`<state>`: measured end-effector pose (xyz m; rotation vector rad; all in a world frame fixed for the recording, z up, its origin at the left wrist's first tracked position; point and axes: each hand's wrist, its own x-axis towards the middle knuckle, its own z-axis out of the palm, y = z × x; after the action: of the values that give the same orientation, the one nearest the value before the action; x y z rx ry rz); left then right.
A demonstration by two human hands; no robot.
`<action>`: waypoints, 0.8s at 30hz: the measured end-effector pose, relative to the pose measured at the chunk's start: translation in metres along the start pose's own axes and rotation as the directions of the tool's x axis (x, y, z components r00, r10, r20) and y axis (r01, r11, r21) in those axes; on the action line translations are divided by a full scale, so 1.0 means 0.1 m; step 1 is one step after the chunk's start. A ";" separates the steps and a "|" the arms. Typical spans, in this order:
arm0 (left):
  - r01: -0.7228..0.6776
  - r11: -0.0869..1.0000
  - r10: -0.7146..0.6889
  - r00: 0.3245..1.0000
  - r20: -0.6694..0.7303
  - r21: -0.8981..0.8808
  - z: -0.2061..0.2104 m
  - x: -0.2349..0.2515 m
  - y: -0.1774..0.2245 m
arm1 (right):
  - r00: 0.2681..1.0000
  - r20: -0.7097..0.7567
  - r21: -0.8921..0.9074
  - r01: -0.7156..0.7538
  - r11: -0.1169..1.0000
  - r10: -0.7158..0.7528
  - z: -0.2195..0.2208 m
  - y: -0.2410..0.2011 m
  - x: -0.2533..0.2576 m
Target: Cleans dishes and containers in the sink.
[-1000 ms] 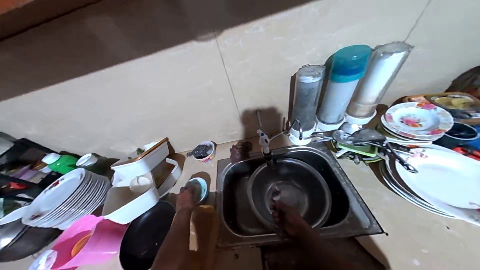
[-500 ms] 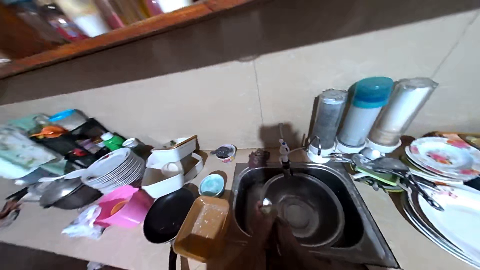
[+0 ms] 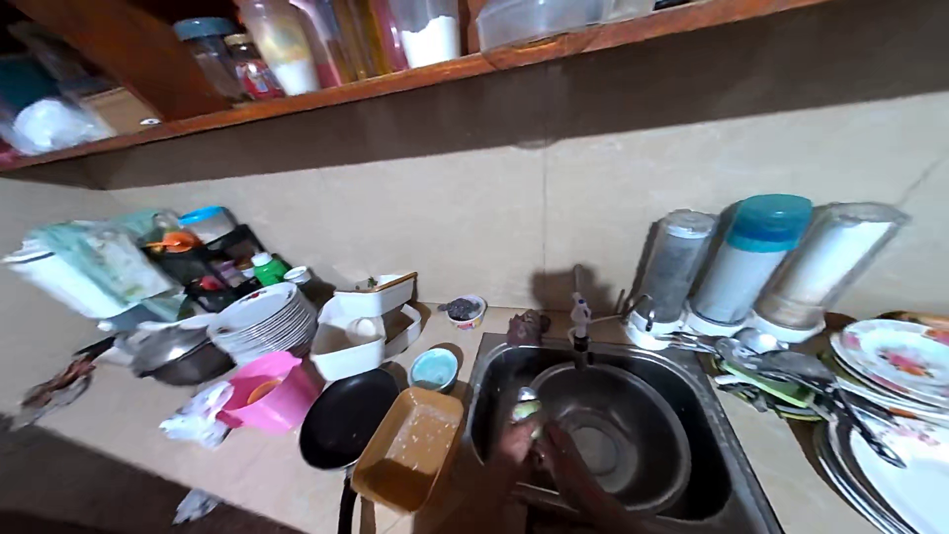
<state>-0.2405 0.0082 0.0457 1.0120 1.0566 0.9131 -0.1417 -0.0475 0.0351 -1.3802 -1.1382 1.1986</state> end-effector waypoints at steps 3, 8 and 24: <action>-0.226 0.956 0.230 0.973 0.003 0.187 -0.31 0.21 0.13 | 0.985 0.168 -0.175 0.066 0.982 -0.036 -0.20 0.00 0.03; -0.083 0.984 0.074 0.995 -0.063 -0.156 -0.28 0.18 0.29 | 0.999 -0.041 0.127 -0.024 0.992 0.030 -0.22 0.07 0.05; -0.078 0.567 -0.265 0.925 0.271 0.820 0.09 -0.31 -0.02 | 0.784 -0.335 0.828 -0.020 0.561 0.523 -0.67 0.57 0.40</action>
<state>-0.2396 -0.0236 0.0527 1.8072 1.2080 0.0371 -0.0678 -0.0201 -0.0211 -1.0676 0.1197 1.1810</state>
